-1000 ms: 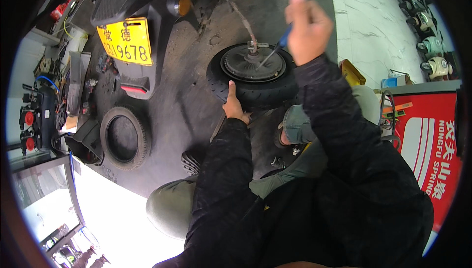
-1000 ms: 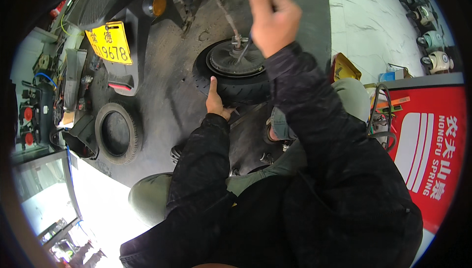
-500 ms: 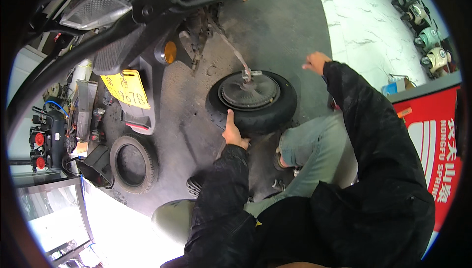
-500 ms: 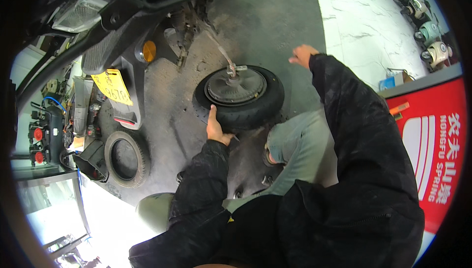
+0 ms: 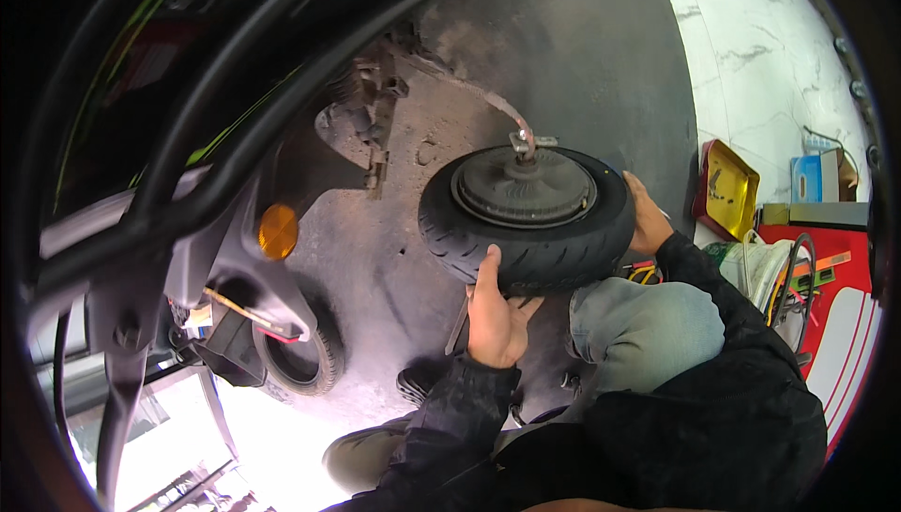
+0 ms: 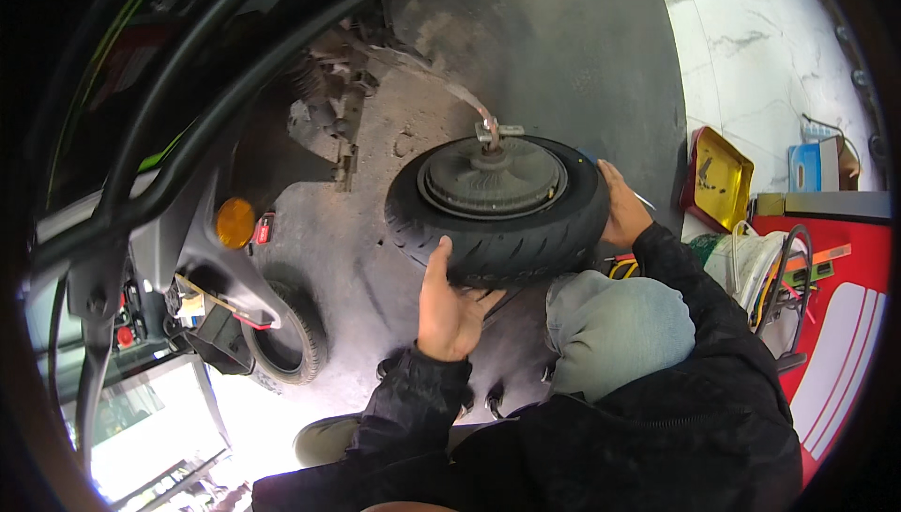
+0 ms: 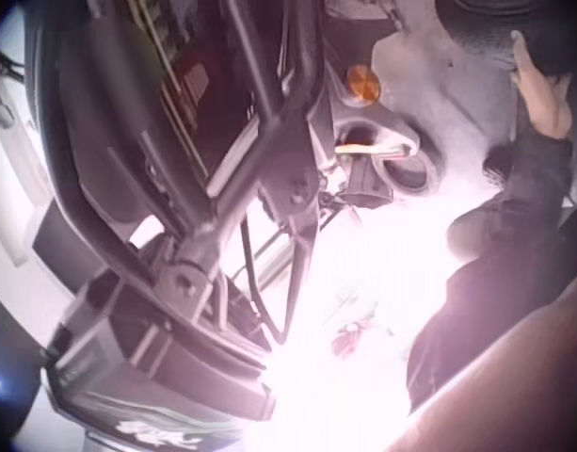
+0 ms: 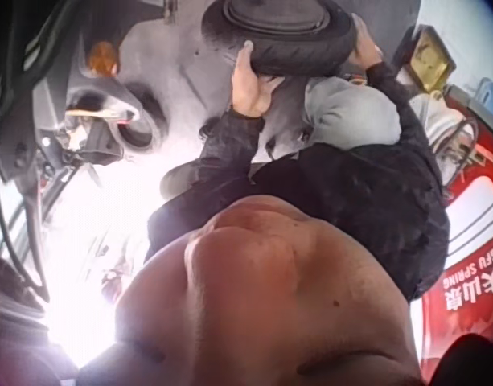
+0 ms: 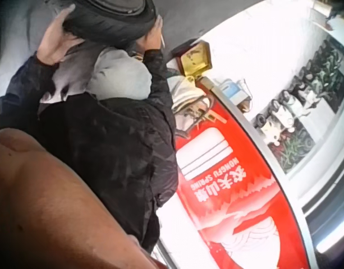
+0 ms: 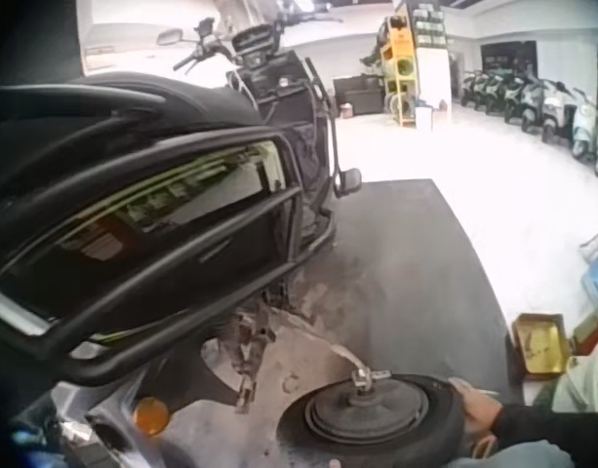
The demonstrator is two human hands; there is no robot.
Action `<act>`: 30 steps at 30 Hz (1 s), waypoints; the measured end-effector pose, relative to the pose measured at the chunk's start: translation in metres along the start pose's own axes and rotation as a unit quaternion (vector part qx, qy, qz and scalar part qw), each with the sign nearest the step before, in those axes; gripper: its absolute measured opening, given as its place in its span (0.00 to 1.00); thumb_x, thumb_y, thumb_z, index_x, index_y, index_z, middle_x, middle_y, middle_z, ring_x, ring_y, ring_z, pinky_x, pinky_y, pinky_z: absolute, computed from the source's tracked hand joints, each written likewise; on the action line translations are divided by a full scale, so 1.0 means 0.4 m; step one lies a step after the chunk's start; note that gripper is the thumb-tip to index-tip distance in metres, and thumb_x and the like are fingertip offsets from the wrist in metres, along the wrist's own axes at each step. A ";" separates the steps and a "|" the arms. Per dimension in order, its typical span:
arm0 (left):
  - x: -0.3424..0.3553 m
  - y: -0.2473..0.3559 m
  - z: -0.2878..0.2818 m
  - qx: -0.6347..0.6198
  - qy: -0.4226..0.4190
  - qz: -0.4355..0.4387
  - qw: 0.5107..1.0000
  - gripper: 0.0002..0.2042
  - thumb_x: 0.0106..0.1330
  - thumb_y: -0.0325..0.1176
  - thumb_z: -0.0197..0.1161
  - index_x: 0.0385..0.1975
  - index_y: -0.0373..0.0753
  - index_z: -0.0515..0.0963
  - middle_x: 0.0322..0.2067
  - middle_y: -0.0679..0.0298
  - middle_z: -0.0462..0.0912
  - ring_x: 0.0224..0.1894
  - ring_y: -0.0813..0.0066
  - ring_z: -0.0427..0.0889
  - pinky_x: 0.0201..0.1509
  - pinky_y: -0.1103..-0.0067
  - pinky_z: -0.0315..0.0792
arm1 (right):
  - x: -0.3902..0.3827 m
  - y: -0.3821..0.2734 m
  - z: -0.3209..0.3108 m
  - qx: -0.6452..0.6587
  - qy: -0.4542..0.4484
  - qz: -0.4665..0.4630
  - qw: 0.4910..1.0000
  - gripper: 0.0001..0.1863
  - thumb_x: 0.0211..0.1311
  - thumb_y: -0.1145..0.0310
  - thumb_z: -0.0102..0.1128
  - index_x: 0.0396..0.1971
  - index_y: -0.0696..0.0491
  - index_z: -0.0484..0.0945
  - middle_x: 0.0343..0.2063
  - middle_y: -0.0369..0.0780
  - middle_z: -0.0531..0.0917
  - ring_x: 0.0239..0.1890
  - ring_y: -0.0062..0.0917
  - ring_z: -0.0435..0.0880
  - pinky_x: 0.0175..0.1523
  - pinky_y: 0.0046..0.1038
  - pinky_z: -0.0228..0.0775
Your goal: The person mounts a tire onto a scooter wheel using tire levers and a screwdriver. They repeatedly pry the tire bead over the rim, rotate the wheel, and reposition tools to seat the tire around the circumference.
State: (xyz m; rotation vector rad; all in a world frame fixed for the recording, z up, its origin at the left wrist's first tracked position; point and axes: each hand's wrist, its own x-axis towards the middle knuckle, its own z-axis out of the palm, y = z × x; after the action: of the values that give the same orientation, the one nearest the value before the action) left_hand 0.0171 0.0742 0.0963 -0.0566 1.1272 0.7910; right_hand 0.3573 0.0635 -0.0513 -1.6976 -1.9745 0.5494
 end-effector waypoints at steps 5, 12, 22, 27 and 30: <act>0.043 0.167 -0.132 0.491 0.063 0.094 0.864 0.26 0.79 0.49 0.59 0.65 0.36 0.70 0.56 0.53 0.83 0.60 0.69 0.83 0.54 0.72 0.78 | 0.037 -0.013 -0.010 0.146 0.023 0.075 0.986 0.61 0.47 0.61 0.84 0.77 0.59 0.53 0.71 0.55 0.67 0.71 0.43 0.73 0.75 0.37 0.64; 0.597 0.205 -0.409 0.437 -0.053 0.368 0.819 0.28 0.82 0.52 0.46 0.74 0.45 0.67 0.63 0.55 0.81 0.62 0.52 0.81 0.69 0.61 0.71 | 0.153 0.036 -0.086 0.234 -0.030 0.052 0.970 0.62 0.42 0.59 0.86 0.76 0.55 0.55 0.70 0.50 0.69 0.72 0.41 0.72 0.76 0.37 0.62; 0.558 0.197 -0.311 -0.049 -0.174 0.090 0.979 0.35 0.72 0.63 0.50 0.72 0.47 0.71 0.69 0.57 0.75 0.71 0.51 0.71 0.75 0.48 0.61 | 0.286 0.021 -0.200 0.199 -0.106 0.050 0.973 0.63 0.35 0.59 0.89 0.72 0.63 0.60 0.60 0.54 0.80 0.63 0.39 0.80 0.71 0.34 0.68; 0.400 0.181 -0.203 0.015 0.010 -0.053 0.998 0.44 0.66 0.74 0.43 0.78 0.53 0.60 0.78 0.53 0.56 0.79 0.38 0.53 0.73 0.30 0.47 | 0.384 0.070 -0.220 0.275 -0.222 0.151 0.923 0.56 0.43 0.56 0.86 0.69 0.67 0.67 0.58 0.53 0.83 0.60 0.39 0.83 0.69 0.33 0.70; 0.376 0.191 -0.163 0.031 0.104 -0.108 0.988 0.47 0.68 0.75 0.39 0.80 0.48 0.52 0.79 0.49 0.49 0.79 0.36 0.50 0.74 0.31 0.45 | 0.451 0.112 -0.136 0.304 -0.241 0.181 0.904 0.55 0.50 0.50 0.83 0.71 0.67 0.66 0.61 0.54 0.81 0.63 0.40 0.80 0.71 0.35 0.68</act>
State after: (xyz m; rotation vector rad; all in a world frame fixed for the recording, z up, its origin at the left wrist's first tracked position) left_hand -0.0499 0.1834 -0.0312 -0.2108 1.3165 0.5649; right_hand 0.4037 0.2482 -0.0165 -1.5993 -1.5025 1.6614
